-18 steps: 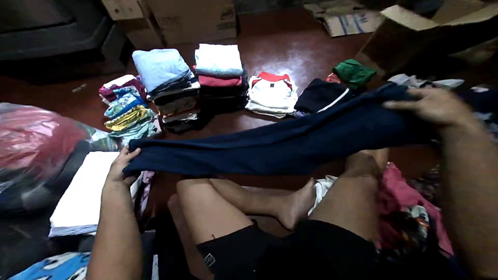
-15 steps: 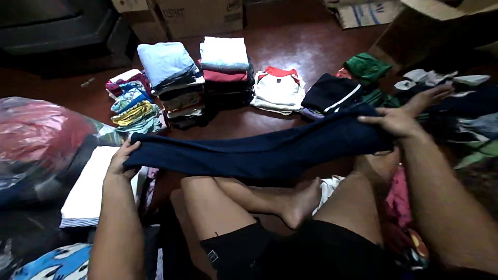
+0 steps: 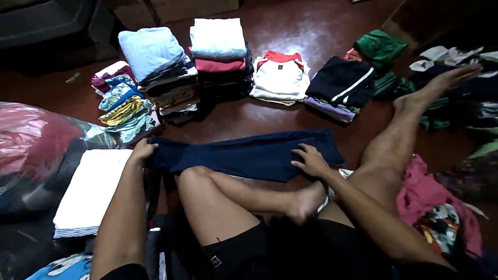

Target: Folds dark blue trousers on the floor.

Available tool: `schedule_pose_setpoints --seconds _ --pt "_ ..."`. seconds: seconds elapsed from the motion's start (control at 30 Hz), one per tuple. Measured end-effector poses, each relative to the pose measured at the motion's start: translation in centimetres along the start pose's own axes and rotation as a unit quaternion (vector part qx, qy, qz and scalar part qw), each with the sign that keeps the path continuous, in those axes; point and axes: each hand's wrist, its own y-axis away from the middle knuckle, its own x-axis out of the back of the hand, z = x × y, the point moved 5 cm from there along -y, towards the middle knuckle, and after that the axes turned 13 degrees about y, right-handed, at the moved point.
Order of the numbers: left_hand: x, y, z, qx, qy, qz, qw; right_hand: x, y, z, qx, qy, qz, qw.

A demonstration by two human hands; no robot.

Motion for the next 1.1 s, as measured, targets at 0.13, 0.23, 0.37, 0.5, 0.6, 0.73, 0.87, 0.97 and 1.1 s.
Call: schedule_pose_setpoints --seconds 0.13,0.23,0.37,0.5,0.6,0.73,0.87,0.97,1.1 --pt "-1.2 0.0 1.3 -0.031 0.009 0.03 0.999 0.7 -1.9 4.0 -0.061 -0.016 0.025 0.998" --pt "-3.5 0.0 2.1 -0.06 -0.014 0.02 0.998 2.8 -2.7 4.7 -0.157 -0.007 0.042 0.987" --pt "-5.7 -1.2 1.6 -0.02 0.098 0.027 0.995 3.5 -4.1 -3.1 -0.103 0.004 0.103 0.989" --pt "-6.1 -0.9 2.1 -0.069 0.096 -0.017 0.993 -0.5 -7.3 -11.6 0.033 0.012 0.083 0.996" --pt "-4.3 -1.0 2.6 -0.16 0.057 -0.025 0.985 -1.3 -10.0 -13.8 0.027 0.011 0.009 1.0" --pt "-2.6 -0.9 2.9 -0.185 0.06 -0.009 0.981 -0.8 -10.8 -15.4 0.004 0.024 0.017 1.0" --pt "-4.2 -0.9 5.0 -0.183 -0.048 -0.007 0.982 -3.9 -8.6 -16.0 0.051 0.059 0.046 0.996" --pt "-6.4 0.4 8.5 -0.203 -0.095 -0.021 0.974 -3.8 -7.5 -16.0 0.046 0.035 0.063 0.996" --pt "-8.8 2.7 12.4 -0.217 -0.103 -0.045 0.97 -2.1 -7.8 -16.7 0.039 0.017 0.076 0.996"
